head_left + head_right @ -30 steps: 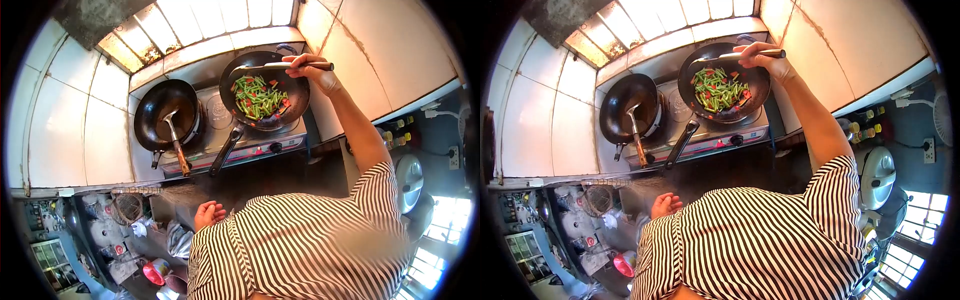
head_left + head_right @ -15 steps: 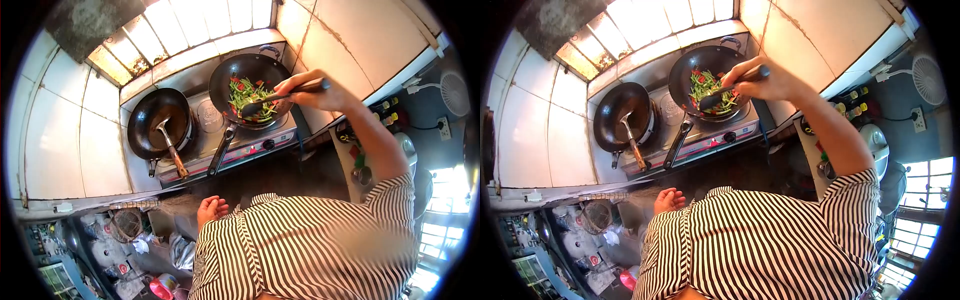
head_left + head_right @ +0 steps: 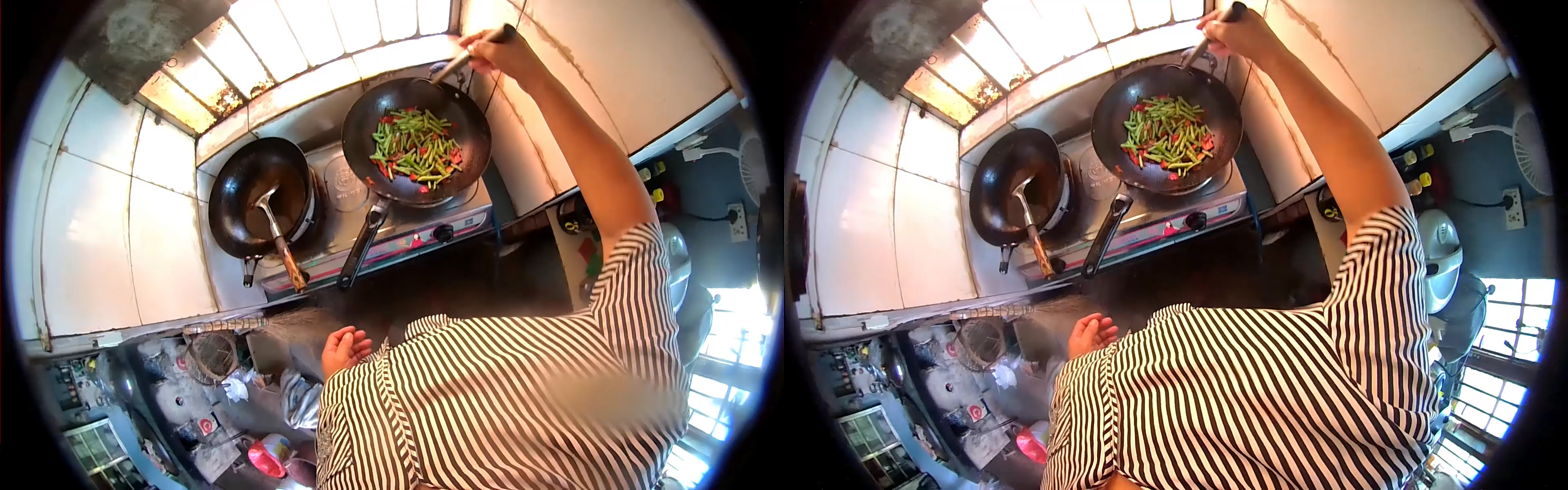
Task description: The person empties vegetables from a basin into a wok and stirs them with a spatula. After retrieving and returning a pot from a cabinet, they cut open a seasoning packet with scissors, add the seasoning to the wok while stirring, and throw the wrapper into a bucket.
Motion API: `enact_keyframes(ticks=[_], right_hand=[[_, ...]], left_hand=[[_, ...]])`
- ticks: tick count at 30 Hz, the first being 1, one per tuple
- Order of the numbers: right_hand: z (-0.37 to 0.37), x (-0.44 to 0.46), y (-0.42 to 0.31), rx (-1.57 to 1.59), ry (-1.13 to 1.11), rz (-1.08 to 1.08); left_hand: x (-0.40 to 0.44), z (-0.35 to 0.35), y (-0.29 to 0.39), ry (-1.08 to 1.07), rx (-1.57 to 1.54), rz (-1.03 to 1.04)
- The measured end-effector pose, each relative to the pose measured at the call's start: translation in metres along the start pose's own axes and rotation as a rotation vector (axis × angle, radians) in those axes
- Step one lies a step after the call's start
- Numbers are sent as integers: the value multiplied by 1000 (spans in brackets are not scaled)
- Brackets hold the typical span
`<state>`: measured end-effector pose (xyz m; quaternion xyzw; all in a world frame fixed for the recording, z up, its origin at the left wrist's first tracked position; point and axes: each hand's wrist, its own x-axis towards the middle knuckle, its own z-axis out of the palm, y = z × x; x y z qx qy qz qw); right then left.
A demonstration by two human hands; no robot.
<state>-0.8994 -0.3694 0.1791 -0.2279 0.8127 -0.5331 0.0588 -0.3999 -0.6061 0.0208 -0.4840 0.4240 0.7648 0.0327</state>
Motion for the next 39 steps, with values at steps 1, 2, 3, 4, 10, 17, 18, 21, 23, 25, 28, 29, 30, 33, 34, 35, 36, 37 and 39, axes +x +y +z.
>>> enact_keyframes(ticks=[1, 2, 3, 4, 10, 17, 18, 21, 23, 25, 28, 29, 30, 33, 34, 35, 36, 37, 39], right_hand=[[5, 9, 9, 77, -46, 9], [10, 15, 16, 153, -91, 17], [18, 20, 20, 168, -150, 39], [24, 15, 14, 179, -242, -13], [28, -37, -70, -38, -505, -64], [39, -76, -123, 137, -286, 35], [47, -78, -113, 50, -274, -1], [69, -66, -77, -14, -173, 102], [70, -67, -67, -106, -93, 28], [61, -65, -70, -215, -2, 15], [30, -62, -92, -279, 127, 60], [16, -60, -102, -407, 79, 116], [5, -60, -108, -533, 31, 173], [2, -65, -86, -426, 151, 215], [3, -64, -80, -506, 110, 277], [8, -64, -65, -473, 104, 292], [16, -64, -43, -439, 100, 308], [27, -66, -29, -295, 122, 244], [40, -72, -24, -104, 161, 196]], left_hand=[[0, 0, -2, 10, 9, 9], [1, -2, -5, 6, 4, 16], [2, -3, -7, 11, 5, 12], [3, -3, -8, 13, 5, 11], [4, 2, 0, 2, 41, -12], [14, 6, 11, -72, 67, 3], [16, 6, 12, -84, 72, 7], [21, 1, 10, -102, 74, 6], [22, -2, 8, -101, 88, 4], [21, -4, 8, -107, 98, 10], [17, -7, 9, -93, 92, 2], [22, -12, 4, -107, 66, 2], [22, -13, 5, -101, 66, -3], [21, -12, 4, -89, 49, 1], [22, -12, 3, -84, 43, 2], [22, -12, 1, -90, 38, 2], [22, -12, 0, -96, 34, 3], [21, -10, 0, -90, 33, 3], [19, -5, 0, -83, 55, -12]])
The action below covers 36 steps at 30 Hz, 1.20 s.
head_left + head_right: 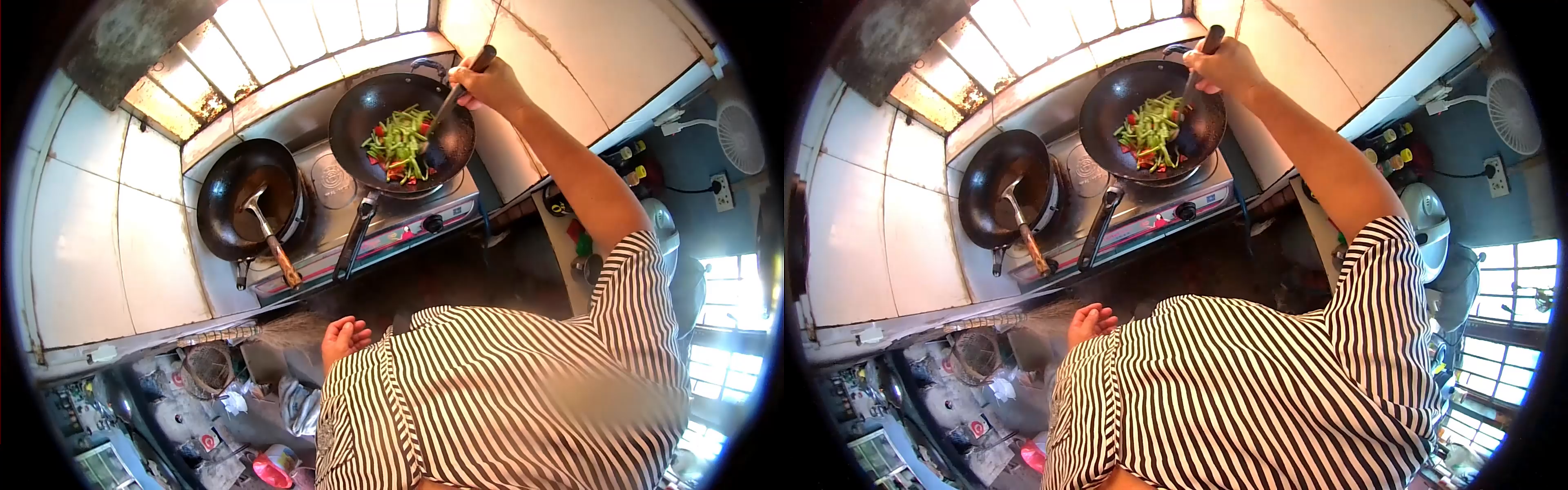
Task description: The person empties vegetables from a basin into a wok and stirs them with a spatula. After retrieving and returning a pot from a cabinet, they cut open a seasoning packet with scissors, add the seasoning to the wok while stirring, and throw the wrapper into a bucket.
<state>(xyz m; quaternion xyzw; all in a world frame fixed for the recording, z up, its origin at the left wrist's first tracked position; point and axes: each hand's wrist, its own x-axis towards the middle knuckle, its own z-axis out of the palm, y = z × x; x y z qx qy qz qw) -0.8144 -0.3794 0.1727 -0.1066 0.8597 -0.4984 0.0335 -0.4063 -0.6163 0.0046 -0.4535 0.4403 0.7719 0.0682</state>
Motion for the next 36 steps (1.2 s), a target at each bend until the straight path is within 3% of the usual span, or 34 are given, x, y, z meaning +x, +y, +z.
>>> enact_keyframes(ticks=[4, 7, 9, 11, 15, 17, 19, 20, 24, 27, 28, 30, 34, 36], right_hand=[[-13, 2, -11, 10, -149, -239], [-43, -3, -56, 22, -175, 36], [-47, -1, -56, -50, -152, 45], [-39, 2, -44, -215, -252, 272], [21, -14, 20, 239, -182, -14], [21, -4, 31, 290, -152, 13], [7, 9, 39, 519, -29, 225], [-5, 11, 37, 524, 2, 229], [-22, 2, 30, 505, 39, 150], [3, -13, 71, 467, 52, -33], [14, -32, 84, 626, 47, -92], [32, -63, 119, 497, 99, -322], [36, -103, 107, 564, 147, -134], [17, -108, 92, 552, 58, -9]], left_hand=[[1, 6, 3, 3, 21, -20], [3, 13, 8, 6, 28, -32], [5, 18, 7, 29, 49, -20], [10, 20, 5, 35, 46, -21], [16, 28, 5, 14, 52, -31], [18, 34, 7, 4, 67, -27], [16, 39, 11, -8, 70, -7], [16, 41, 12, -5, 69, 4], [20, 46, 3, 20, 64, -14], [17, 62, 5, 19, 83, -23], [20, 64, 1, 15, 76, -16], [26, 66, -3, 7, 76, -9], [28, 69, -4, -17, 130, -61], [33, 64, 0, -51, 157, -73]])
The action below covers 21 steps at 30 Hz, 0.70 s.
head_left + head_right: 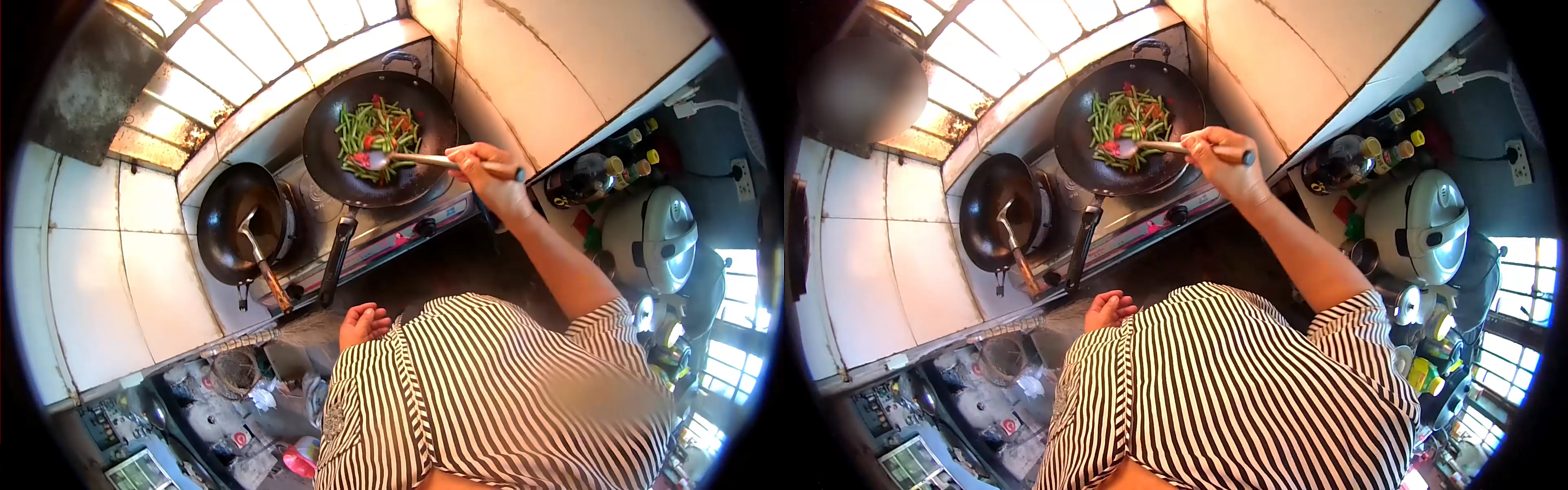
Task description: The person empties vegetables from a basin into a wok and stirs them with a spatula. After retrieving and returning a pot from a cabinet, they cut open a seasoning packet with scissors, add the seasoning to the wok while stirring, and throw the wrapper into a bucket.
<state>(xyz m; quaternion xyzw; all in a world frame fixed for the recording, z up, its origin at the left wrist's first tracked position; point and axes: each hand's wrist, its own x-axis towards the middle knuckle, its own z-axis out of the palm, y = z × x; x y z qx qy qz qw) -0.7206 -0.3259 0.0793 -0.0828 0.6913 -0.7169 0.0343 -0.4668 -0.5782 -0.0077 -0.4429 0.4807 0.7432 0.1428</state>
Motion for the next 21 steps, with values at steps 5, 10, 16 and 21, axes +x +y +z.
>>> enact_keyframes(ticks=[5, 10, 16, 21], right_hand=[[5, 13, -50, -13, 25, 88], [31, -14, 13, -157, 170, -107], [47, -58, 34, -124, 173, -156], [26, -36, 90, -35, -16, -137]], left_hand=[[-8, -2, 25, -14, 37, 62], [-18, -24, 23, 11, -17, 55], [-22, -54, -1, 36, -20, 33], [-35, -68, -17, 93, -114, 195]])
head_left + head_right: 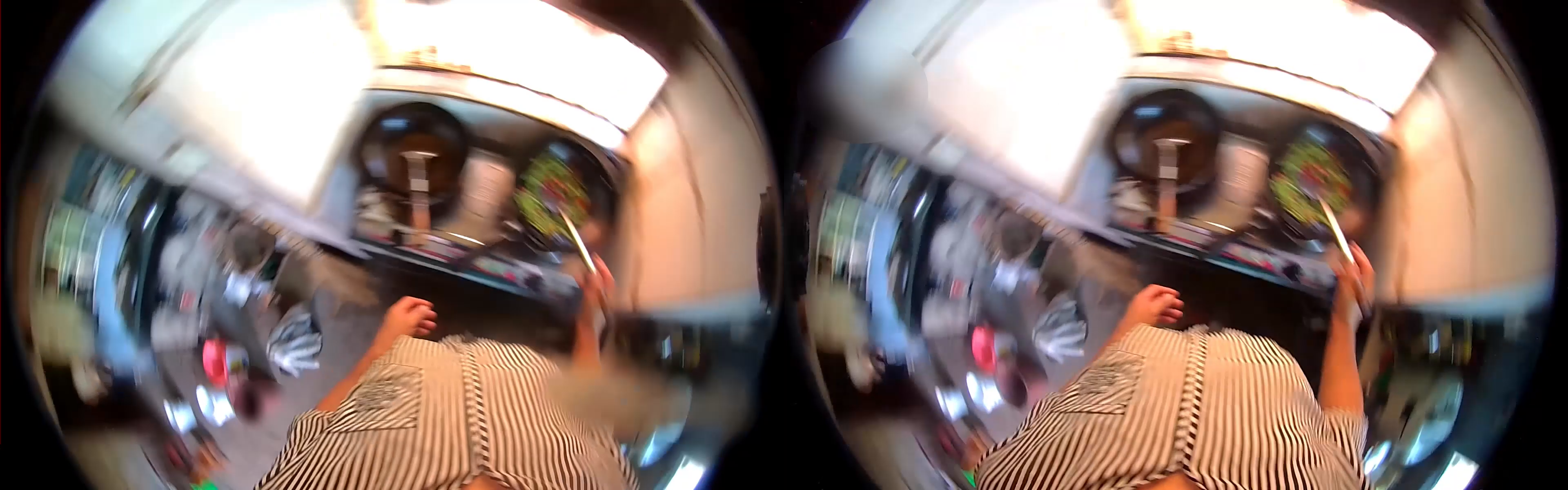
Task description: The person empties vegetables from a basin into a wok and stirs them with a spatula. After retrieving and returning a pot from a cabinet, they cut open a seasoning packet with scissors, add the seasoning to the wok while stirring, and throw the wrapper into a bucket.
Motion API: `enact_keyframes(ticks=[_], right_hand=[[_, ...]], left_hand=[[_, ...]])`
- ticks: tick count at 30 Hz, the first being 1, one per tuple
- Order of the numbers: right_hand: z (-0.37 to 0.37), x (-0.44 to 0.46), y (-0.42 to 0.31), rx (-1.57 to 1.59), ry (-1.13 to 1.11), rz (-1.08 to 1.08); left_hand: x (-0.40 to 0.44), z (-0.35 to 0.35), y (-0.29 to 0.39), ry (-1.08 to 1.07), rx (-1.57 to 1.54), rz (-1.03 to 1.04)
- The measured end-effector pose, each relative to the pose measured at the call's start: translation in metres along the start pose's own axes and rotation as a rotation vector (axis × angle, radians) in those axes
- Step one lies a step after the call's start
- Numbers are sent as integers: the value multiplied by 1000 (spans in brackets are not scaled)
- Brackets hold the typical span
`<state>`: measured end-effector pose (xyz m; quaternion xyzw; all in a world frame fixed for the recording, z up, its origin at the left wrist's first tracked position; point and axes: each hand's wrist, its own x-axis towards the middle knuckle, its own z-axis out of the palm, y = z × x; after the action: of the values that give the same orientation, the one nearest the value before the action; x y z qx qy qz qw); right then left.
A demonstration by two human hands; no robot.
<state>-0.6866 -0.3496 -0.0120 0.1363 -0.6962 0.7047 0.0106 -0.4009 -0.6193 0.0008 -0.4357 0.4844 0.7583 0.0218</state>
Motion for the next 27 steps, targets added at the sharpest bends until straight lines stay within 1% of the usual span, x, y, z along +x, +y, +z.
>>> enact_keyframes(ticks=[1, 2, 4, 5, 7, 8, 9, 10, 11, 12, 13, 14, 16, 18, 19, 20, 22, 23, 24, 25, 26, 27], right_hand=[[6, -6, -19, -21, 38, 165], [-6, -4, -2, -8, 69, 291], [-16, -13, 27, 153, 38, 326], [-44, -13, 99, 216, -30, 298], [-14, -37, 70, 296, 27, 526], [-5, -51, 67, 254, -52, 653], [-11, -62, 104, 193, -185, 747], [-7, -76, 123, 207, -345, 862], [-3, -89, 161, 346, -495, 1022], [24, -109, 128, 220, -511, 1117], [35, -120, 141, 263, -671, 1238], [59, -140, 107, 80, -696, 1194], [92, -166, 83, -85, -831, 1224], [122, -189, 77, -34, -978, 1165], [139, -201, 65, -139, -1089, 1094], [154, -215, 58, -147, -1118, 1069], [184, -246, 45, -255, -1384, 910], [202, -268, 34, -314, -1419, 891], [217, -288, 50, -323, -1442, 879], [238, -307, 84, -328, -1690, 516], [248, -331, 80, -343, -1827, 325], [258, -354, 75, -340, -1936, 121]], left_hand=[[-4, -3, -8, 33, -18, 41], [-9, -5, -21, 68, -34, 71], [-31, 1, -44, 217, -81, 92], [-37, 1, -67, 259, -120, 121], [-57, 1, -103, 268, -172, 159], [-71, 3, -116, 322, -116, 124], [-85, 4, -124, 354, -100, 112], [-96, 5, -130, 384, -84, 99], [-99, 4, -140, 416, -134, 75], [-108, 2, -147, 449, -185, 61], [-124, 4, -139, 486, -219, 60], [-136, 0, -145, 516, -238, 74], [-158, -8, -163, 610, -229, 96], [-178, -19, -190, 669, -289, 145], [-191, -25, -205, 734, -365, 161], [-203, -30, -221, 793, -447, 177], [-223, -48, -257, 831, -498, 232], [-239, -58, -273, 899, -540, 246], [-257, -66, -288, 964, -583, 252], [-281, -72, -299, 1043, -579, 256], [-301, -81, -316, 1057, -604, 255], [-320, -86, -338, 1159, -611, 259]])
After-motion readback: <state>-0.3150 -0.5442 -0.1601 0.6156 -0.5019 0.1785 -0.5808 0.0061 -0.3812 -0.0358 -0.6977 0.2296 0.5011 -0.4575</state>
